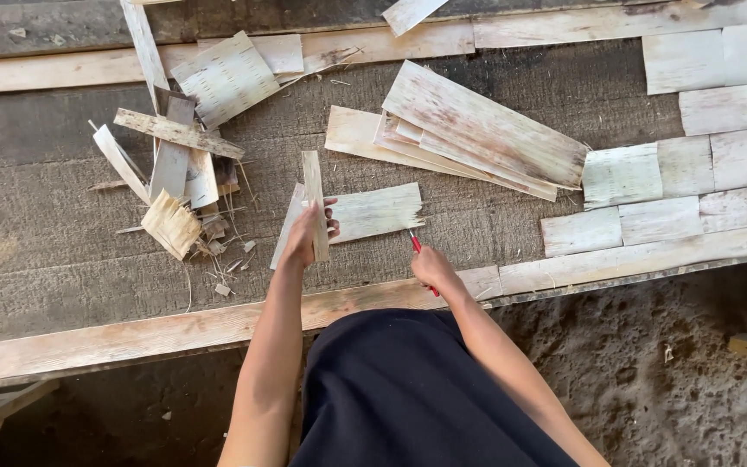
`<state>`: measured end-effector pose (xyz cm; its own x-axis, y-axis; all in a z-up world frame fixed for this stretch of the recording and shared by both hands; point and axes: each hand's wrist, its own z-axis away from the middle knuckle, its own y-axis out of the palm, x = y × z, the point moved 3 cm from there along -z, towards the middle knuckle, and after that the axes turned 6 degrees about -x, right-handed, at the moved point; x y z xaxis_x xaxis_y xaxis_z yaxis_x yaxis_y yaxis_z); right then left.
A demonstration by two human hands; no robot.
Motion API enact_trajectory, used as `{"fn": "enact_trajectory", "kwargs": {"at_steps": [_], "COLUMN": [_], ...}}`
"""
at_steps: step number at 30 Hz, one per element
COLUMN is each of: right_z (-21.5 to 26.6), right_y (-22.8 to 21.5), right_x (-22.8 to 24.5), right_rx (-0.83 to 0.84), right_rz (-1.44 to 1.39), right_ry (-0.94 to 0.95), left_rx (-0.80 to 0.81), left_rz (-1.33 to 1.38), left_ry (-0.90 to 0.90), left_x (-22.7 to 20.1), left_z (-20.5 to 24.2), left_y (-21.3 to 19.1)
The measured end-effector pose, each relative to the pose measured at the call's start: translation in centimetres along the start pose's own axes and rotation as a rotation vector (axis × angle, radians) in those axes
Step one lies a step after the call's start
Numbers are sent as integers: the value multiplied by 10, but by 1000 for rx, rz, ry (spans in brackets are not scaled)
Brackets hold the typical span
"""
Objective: The person uses a red utility knife to cut and trim thin strips of bamboo on a wooden workbench. They repeatedly pick up strips, align them, and slice them into smaller pieces, accumulating cut pieces on the table.
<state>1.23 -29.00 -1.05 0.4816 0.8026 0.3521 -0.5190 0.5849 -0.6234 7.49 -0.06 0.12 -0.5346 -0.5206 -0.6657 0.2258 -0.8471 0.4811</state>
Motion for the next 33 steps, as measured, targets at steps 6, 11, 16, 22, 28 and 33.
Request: {"fn": "enact_trajectory", "kwargs": {"at_steps": [6,11,16,22,28,33], "right_z": [0,0,-8,-12,-2,7], "right_y": [2,3,9,10,-4,-14], "right_x": [-3,-4,-12,-17,-6,4], "right_rx": [17,23,35,56,62,62], "right_rz": [-7,2,-16,-48,-45,-47], "right_ry": [-6,-7,-14,-30,-48,-43], "left_rx": [-32,-95,-68,-95,-88,2], "left_rz": [-82,-283,-229,-517,-500,-315], "left_ry": [114,101,47,8,59,113], "left_x": [19,28,17,-7,-7,-14], "left_z": [-20,-28,-21,9,9,17], "left_y": [-5,11,42,71,75,85]}}
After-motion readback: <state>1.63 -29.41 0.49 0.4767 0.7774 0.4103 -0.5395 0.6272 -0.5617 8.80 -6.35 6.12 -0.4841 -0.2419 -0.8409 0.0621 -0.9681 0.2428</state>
